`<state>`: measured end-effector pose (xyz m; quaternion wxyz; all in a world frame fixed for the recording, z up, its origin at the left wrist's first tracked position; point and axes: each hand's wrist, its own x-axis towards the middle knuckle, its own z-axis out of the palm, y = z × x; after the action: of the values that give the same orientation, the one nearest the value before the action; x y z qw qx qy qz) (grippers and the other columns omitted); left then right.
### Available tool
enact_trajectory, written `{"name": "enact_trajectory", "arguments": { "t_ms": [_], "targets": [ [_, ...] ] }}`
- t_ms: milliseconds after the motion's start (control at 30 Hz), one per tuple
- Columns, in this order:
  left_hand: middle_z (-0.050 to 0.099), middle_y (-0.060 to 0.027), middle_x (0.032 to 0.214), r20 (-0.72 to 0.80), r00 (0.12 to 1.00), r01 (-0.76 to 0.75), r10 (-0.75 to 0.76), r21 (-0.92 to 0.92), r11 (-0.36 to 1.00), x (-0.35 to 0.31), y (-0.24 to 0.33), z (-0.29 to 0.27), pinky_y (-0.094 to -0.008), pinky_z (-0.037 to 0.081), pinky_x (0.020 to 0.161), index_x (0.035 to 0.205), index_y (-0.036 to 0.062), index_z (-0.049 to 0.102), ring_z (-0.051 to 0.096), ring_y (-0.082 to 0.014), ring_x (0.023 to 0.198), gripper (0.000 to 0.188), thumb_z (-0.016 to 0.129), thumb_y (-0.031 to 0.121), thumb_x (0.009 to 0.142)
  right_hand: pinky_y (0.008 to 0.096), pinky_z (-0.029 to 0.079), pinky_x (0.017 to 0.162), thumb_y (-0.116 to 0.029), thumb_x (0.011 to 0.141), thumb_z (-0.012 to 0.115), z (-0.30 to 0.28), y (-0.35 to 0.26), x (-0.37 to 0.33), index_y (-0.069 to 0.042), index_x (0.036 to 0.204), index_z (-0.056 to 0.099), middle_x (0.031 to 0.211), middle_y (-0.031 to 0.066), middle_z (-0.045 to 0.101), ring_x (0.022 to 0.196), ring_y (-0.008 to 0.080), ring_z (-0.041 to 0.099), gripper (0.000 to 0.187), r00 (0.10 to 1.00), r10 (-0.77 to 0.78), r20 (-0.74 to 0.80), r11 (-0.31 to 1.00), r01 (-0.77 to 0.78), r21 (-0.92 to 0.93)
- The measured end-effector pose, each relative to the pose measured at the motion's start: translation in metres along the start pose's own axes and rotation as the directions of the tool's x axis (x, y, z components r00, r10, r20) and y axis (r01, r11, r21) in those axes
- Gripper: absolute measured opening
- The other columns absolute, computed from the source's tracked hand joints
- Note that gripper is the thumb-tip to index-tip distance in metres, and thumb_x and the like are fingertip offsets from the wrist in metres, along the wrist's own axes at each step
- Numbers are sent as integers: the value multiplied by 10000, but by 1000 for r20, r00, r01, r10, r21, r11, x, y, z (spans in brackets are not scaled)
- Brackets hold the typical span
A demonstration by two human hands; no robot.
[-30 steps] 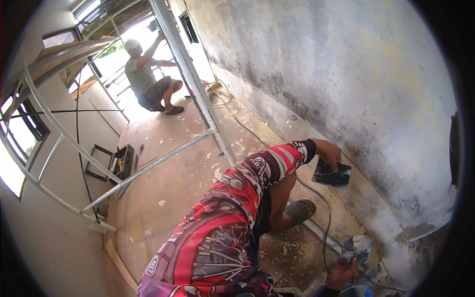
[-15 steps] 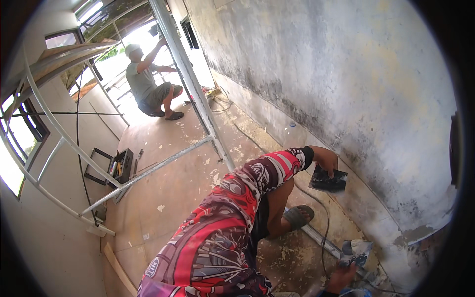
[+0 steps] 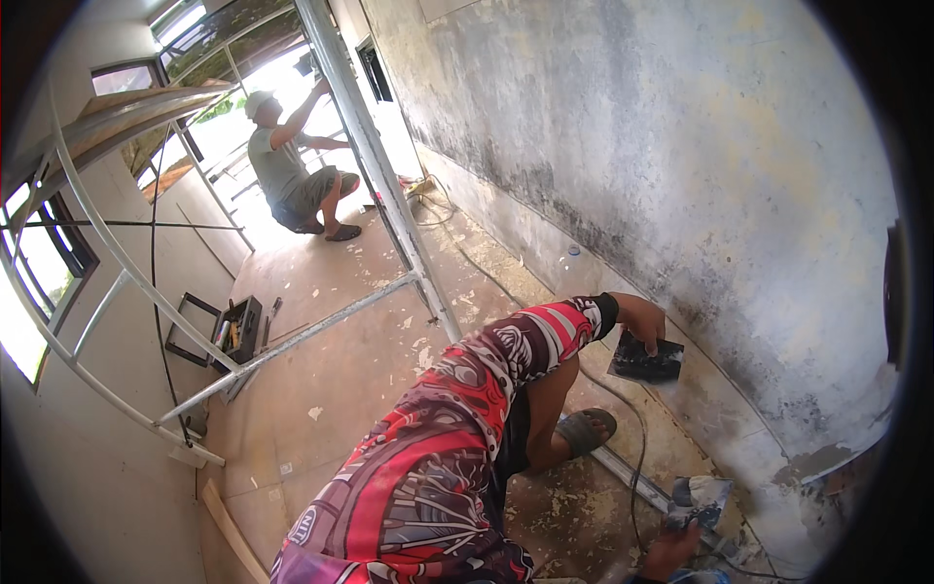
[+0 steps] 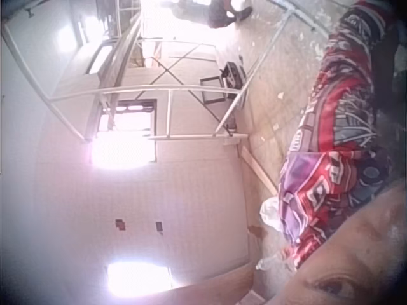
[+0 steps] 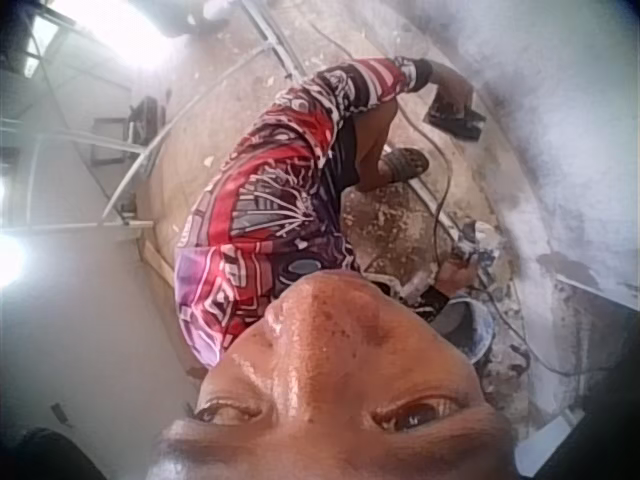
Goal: The person applies plaster to the wall by spreading it with putty scrapers.
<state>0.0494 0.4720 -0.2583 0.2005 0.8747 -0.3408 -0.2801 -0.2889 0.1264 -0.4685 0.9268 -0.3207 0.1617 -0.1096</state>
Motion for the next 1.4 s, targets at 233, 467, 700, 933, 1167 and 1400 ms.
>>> {"name": "enact_trajectory", "arguments": {
  "t_ms": [233, 467, 700, 933, 1167, 1400],
  "targets": [
    [677, -83, 744, 2, 1000, 5, -5, -4, 1000, 0, -3, 0, -368, 550, 611, 1066, 83, 767, 652, -197, 691, 382, 727, 348, 794, 425, 597, 819, -205, 994, 599, 3, 1, -2, -116, 1255, 555, 1225, 73, 658, 1070, 225, 652, 279, 1000, 3, -12, 1000, -3, 30],
    [691, -88, 777, -1, 1000, -12, 12, 6, 1000, 0, -9, -1, -372, 557, 624, 1084, 71, 759, 662, -206, 708, 401, 727, 347, 796, 414, 603, 799, -213, 998, 598, 10, 2, 0, -109, 1271, 554, 1223, 87, 654, 1064, 231, 653, 296, 1000, -2, 20, 1000, 2, 1],
    [731, -147, 946, -15, 1000, 15, -15, 11, 1000, 17, -6, 4, -413, 550, 761, 1088, 79, 761, 697, -254, 879, 406, 733, 348, 786, 422, 611, 774, -213, 997, 597, -11, 1, 3, -107, 1286, 549, 1222, 88, 653, 1028, 238, 662, 312, 998, -14, 61, 999, 11, 52],
    [497, -313, 1415, -428, 863, -195, 267, 206, 959, 23, -1, -4, -529, 252, 1172, 969, 89, 790, 337, -380, 1435, 325, 742, 349, 782, 405, 516, 792, -192, 1058, 478, 43, -8, -25, -11, 1215, 628, 1072, 118, 673, 923, 232, 599, 283, 997, -69, -32, 994, 66, -90],
    [449, -347, 1444, -435, 857, -241, 277, 137, 961, 18, 0, -7, -590, 151, 1200, 977, 82, 794, 196, -386, 1506, 316, 739, 323, 780, 379, 488, 734, -193, 1060, 472, 48, -12, -18, -13, 1215, 619, 1046, 84, 653, 867, 206, 564, 280, 959, 132, -249, 988, -106, 116],
    [415, -357, 1467, -444, 855, -237, 267, 123, 964, 21, 5, -4, -575, 143, 1209, 999, 96, 796, 182, -384, 1510, 324, 744, 320, 772, 355, 472, 704, -189, 1060, 473, 14, -9, -12, -12, 1155, 632, 967, 59, 633, 817, 186, 534, 256, 975, 150, -164, 970, -113, 215]
  ]
}}
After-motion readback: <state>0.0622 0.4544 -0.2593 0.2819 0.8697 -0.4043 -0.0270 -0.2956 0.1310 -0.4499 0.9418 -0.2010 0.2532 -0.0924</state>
